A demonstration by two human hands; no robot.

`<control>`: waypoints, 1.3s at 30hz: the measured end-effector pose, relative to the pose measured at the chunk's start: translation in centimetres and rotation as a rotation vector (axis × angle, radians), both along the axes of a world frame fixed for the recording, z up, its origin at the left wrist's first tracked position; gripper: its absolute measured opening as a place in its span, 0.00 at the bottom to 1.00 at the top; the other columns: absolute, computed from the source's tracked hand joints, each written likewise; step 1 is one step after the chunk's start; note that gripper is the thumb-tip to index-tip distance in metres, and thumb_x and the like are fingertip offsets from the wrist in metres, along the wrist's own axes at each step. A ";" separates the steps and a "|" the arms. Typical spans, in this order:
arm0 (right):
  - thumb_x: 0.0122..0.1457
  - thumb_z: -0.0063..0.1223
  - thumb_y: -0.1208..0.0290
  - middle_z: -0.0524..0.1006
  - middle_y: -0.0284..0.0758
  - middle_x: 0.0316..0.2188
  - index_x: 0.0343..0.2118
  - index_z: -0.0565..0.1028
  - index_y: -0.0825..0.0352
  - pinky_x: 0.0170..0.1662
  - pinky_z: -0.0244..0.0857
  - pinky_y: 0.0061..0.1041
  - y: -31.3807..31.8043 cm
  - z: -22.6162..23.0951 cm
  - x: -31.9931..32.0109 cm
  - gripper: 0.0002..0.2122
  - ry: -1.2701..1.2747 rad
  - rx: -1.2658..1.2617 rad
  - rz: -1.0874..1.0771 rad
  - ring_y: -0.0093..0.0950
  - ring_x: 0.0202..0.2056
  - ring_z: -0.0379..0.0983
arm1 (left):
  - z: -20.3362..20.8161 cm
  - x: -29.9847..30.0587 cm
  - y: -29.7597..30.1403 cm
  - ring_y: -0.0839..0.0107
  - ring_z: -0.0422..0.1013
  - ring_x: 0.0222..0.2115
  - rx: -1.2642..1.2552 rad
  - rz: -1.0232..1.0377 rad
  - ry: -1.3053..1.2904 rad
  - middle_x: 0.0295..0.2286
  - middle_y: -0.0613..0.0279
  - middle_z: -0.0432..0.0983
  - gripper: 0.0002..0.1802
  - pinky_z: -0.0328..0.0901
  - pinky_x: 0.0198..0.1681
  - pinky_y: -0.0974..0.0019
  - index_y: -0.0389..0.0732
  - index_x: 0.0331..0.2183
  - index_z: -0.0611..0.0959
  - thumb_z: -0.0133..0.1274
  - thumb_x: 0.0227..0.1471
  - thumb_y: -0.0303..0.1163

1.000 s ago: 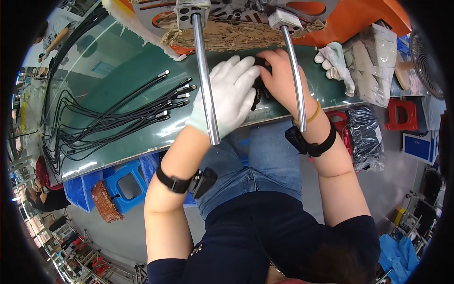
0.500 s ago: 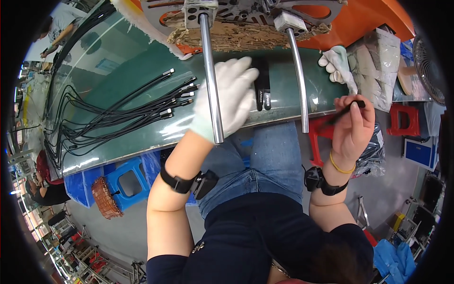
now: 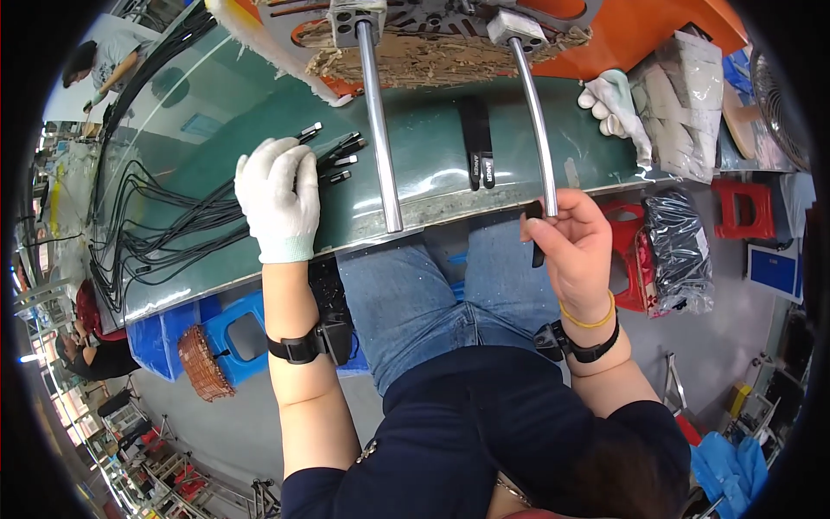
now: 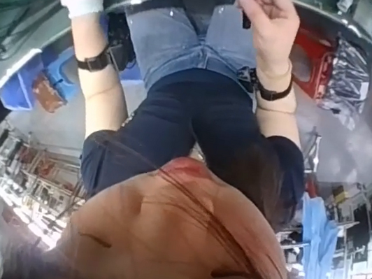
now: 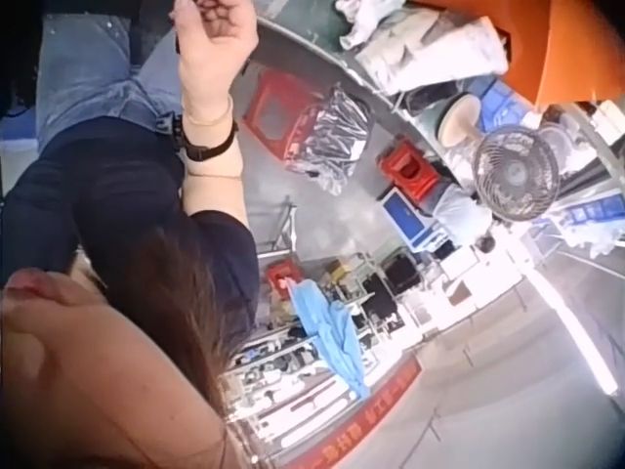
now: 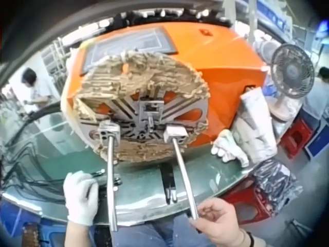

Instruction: The person picks up a cable, winds it around the metal rods of a machine, and activates the machine to coil it. They then remove the coiled cable, wrap a strap around it by hand, and set the bundled cable down.

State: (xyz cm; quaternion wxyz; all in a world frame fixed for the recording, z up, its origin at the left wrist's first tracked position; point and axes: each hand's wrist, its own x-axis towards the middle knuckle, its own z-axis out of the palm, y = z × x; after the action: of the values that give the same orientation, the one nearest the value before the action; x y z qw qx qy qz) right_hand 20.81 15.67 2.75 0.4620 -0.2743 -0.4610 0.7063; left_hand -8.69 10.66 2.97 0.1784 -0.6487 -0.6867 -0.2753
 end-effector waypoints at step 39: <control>0.48 0.52 0.83 0.73 0.39 0.29 0.35 0.73 0.75 0.26 0.64 0.19 0.3 1.5 0.0 0.09 0.017 0.035 0.278 0.23 0.23 0.69 | 2.9 11.3 -2.2 0.63 0.68 0.19 -0.497 -0.555 -1.127 0.19 0.56 0.72 0.08 0.63 0.24 0.66 0.36 0.27 0.80 0.53 0.46 0.30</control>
State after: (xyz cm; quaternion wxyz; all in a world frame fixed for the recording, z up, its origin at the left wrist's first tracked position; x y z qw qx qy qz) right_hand 20.80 15.93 4.28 0.3684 -0.1936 -0.5027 0.7577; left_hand 2.62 8.48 5.88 -0.4388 -0.5802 -0.5256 -0.4411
